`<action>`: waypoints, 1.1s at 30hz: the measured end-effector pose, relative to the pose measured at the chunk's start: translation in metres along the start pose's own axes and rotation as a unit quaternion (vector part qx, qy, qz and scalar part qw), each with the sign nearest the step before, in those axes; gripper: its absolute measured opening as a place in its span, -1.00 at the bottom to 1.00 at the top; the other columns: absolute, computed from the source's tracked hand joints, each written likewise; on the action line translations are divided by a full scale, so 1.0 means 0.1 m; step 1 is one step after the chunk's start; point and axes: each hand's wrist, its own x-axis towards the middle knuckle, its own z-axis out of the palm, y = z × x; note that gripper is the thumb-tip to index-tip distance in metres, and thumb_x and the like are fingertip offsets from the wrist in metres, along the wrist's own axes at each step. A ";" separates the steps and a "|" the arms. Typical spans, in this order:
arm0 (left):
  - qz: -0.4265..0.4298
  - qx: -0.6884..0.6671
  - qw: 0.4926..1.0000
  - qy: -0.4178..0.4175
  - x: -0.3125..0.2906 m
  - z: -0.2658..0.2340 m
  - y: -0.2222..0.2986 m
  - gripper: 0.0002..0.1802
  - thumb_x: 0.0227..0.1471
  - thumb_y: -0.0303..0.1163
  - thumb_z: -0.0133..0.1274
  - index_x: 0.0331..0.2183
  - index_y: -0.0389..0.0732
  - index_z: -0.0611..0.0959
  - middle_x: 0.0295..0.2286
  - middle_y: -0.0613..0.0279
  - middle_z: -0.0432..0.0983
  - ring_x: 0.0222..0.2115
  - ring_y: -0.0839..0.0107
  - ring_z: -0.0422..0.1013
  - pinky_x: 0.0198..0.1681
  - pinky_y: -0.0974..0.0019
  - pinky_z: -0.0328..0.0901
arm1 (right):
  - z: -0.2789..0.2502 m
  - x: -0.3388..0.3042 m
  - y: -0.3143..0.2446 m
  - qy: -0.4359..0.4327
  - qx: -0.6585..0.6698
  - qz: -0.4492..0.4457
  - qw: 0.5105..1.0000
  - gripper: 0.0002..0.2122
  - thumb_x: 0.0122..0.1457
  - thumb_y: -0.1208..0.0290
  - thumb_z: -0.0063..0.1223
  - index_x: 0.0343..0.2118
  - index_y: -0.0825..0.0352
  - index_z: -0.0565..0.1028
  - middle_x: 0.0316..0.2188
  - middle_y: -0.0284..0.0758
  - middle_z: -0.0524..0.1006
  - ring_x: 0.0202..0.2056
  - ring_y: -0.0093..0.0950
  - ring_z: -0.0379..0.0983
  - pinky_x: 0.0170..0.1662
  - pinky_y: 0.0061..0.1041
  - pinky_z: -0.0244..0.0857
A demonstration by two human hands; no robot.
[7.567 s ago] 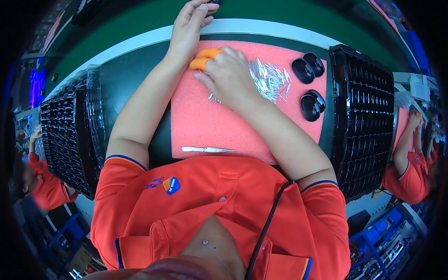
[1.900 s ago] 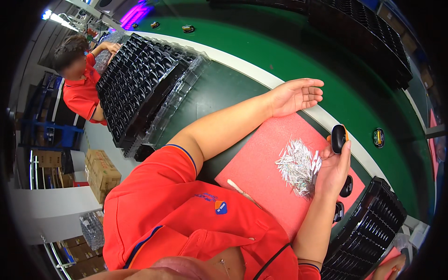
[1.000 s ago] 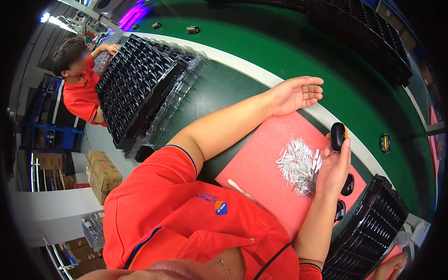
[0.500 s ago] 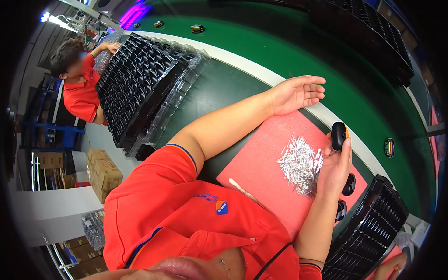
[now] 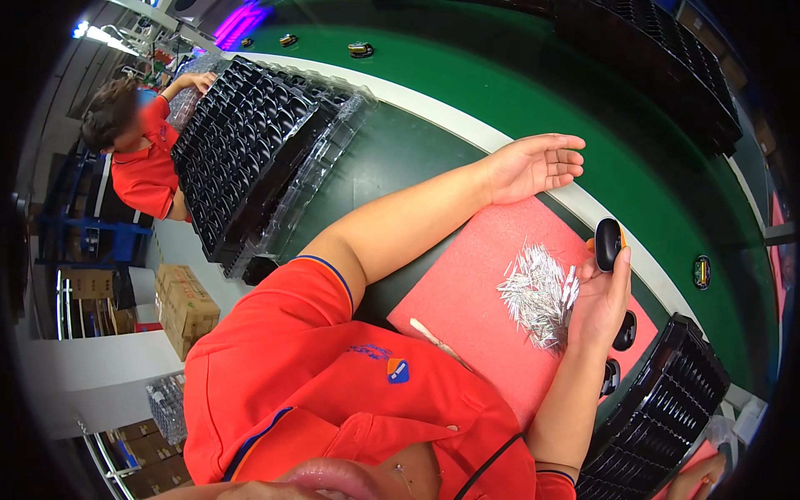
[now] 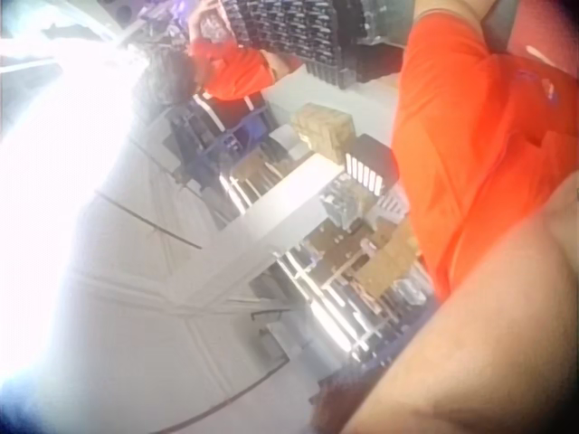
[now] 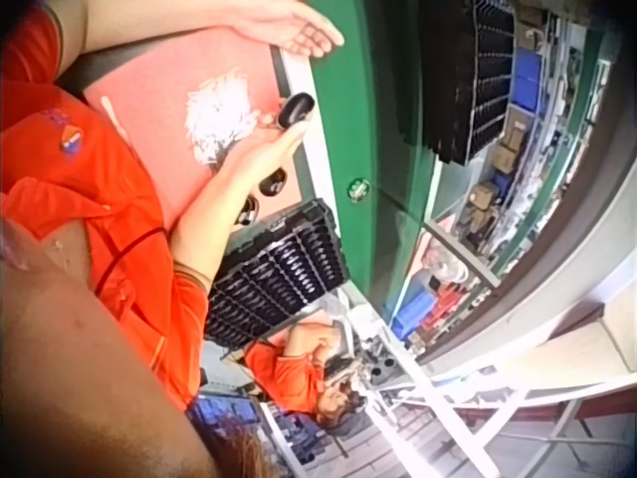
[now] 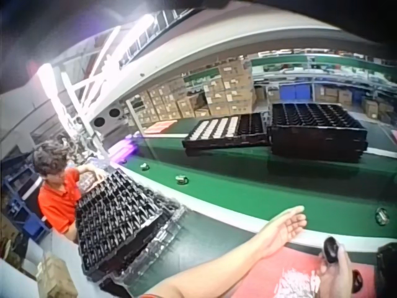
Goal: The person assembles electronic devices by retrieving internal electronic modules and plastic shells, fitting the modules into the shells by hand, and placing the assembled devices onto the conveyor belt.
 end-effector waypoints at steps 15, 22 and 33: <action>-0.003 -0.009 1.000 0.000 0.01 0.00 -0.01 -0.66 0.17 -0.25 -0.09 -0.09 -0.24 0.50 -0.28 0.20 0.51 -0.21 0.37 0.45 -0.10 0.35 0.37 | -0.02 0.00 0.02 0.008 0.000 0.005 1.000 -0.66 0.29 0.16 -0.17 -0.15 0.40 0.40 -0.35 -0.26 0.49 -0.50 -0.63 0.24 -0.40 -0.65 0.14; 0.000 -0.010 1.000 0.003 0.00 0.01 0.01 -0.67 0.16 -0.27 -0.08 -0.11 -0.25 0.50 -0.29 0.20 0.51 -0.22 0.37 0.45 -0.11 0.35 0.37 | 0.00 0.00 0.02 -0.003 -0.007 -0.002 1.000 -0.67 0.30 0.17 -0.17 -0.16 0.40 0.39 -0.34 -0.25 0.48 -0.49 -0.63 0.23 -0.39 -0.65 0.13; -0.004 -0.021 1.000 0.003 0.00 0.01 0.00 -0.70 0.15 -0.29 -0.05 -0.13 -0.25 0.52 -0.31 0.20 0.52 -0.25 0.39 0.47 -0.14 0.36 0.38 | 0.00 -0.01 0.01 -0.003 -0.002 0.002 1.000 -0.67 0.30 0.16 -0.18 -0.16 0.39 0.40 -0.35 -0.26 0.49 -0.49 -0.63 0.22 -0.39 -0.63 0.13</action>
